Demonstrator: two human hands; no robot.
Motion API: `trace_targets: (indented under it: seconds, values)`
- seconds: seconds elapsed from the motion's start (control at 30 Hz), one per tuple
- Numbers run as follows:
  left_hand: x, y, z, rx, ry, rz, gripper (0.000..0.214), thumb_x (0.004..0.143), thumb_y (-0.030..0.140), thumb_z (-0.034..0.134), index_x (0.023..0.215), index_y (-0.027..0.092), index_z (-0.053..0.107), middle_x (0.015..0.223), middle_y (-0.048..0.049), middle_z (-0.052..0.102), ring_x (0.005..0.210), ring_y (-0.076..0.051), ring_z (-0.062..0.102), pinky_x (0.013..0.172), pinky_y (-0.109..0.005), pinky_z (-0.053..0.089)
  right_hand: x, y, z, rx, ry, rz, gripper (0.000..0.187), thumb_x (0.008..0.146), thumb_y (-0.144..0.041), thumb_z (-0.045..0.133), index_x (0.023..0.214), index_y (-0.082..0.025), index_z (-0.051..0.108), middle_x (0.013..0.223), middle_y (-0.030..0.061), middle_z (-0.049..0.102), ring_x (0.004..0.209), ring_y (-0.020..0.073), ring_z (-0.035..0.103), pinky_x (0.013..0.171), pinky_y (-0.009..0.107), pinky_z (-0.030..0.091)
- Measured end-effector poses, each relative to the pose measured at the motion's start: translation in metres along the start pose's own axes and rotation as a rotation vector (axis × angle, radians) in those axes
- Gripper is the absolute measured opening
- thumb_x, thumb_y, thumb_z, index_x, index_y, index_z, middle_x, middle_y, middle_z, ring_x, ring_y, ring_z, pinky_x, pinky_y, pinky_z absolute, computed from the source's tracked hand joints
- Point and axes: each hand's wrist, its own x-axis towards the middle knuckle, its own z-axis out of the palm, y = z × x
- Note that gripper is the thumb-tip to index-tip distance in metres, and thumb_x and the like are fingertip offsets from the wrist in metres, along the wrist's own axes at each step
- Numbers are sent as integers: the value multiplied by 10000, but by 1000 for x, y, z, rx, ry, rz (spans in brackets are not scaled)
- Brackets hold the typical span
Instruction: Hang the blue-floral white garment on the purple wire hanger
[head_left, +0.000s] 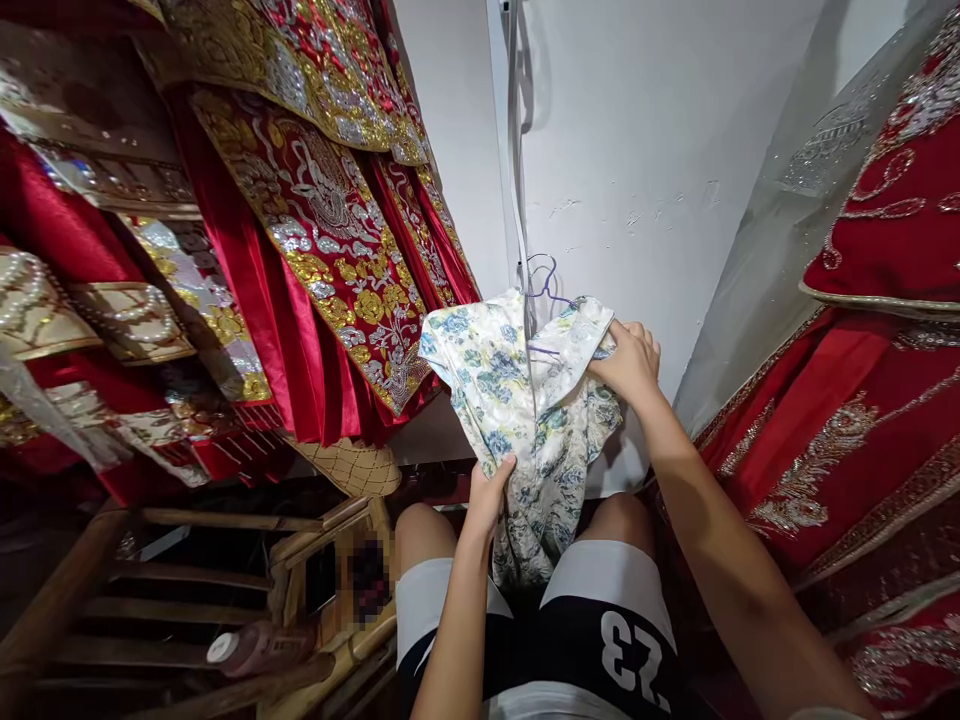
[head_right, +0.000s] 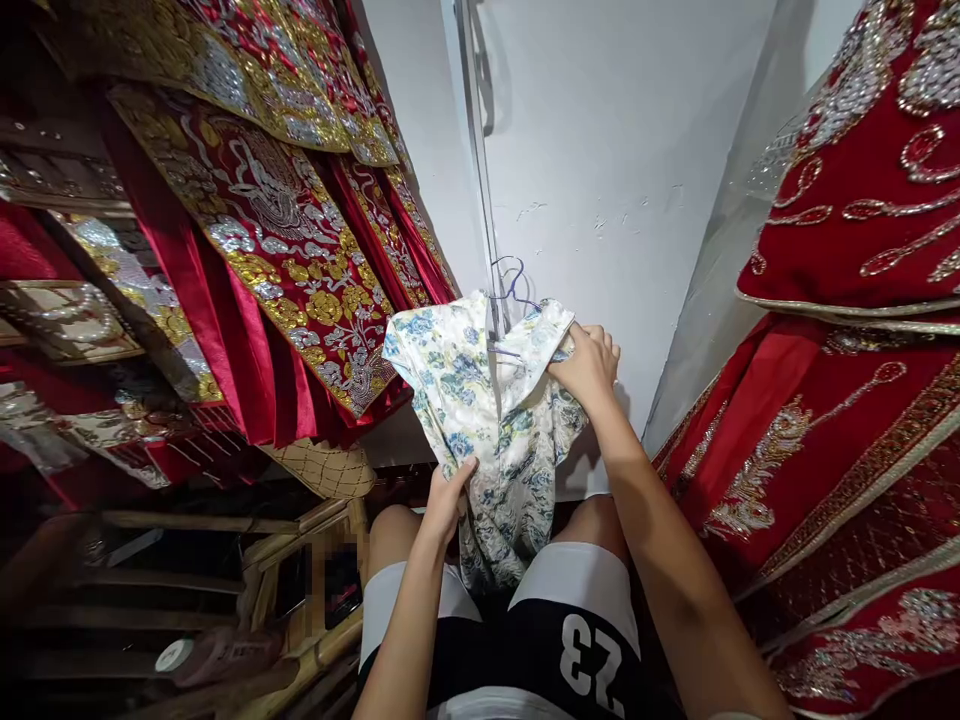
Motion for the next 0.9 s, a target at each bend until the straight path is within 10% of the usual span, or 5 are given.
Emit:
trace_targets:
  seconds: [0.43,0.6,0.8,0.9]
  values:
    - [-10,-10,-17,-72,-74,13,719,624,319,914,1286,202,658,1394,-151,653,1373,-337,550,1195,-441,372,-23,-29,-16,233,-162,-214,580,781,-491,716,1281,-212,628,1372,184,549,1278,421,484,1064,593,366]
    - [-16,-43,-7,-47,-179,-46,800,605,324,920,1341,184,639,1419,-169,632,1381,-353,539,1213,-481,343,-97,-57,-15,830,-560,-229,595,890,-482,675,1440,-286,561,1509,96,532,1385,302,484,1135,516,399]
    - [-24,-54,0,81,-203,29,665,645,377,886,1254,185,703,1334,-156,693,1384,-354,535,1233,-491,302,-187,-58,35,1091,-136,449,302,831,-513,689,848,-220,622,801,40,633,764,215,609,715,347,515]
    - [-28,-49,0,99,-196,16,620,646,389,883,1207,175,728,1322,-164,697,1357,-356,561,1221,-485,323,-195,-41,46,1027,-271,495,425,753,-568,748,698,-237,488,617,-47,421,581,153,415,551,293,365]
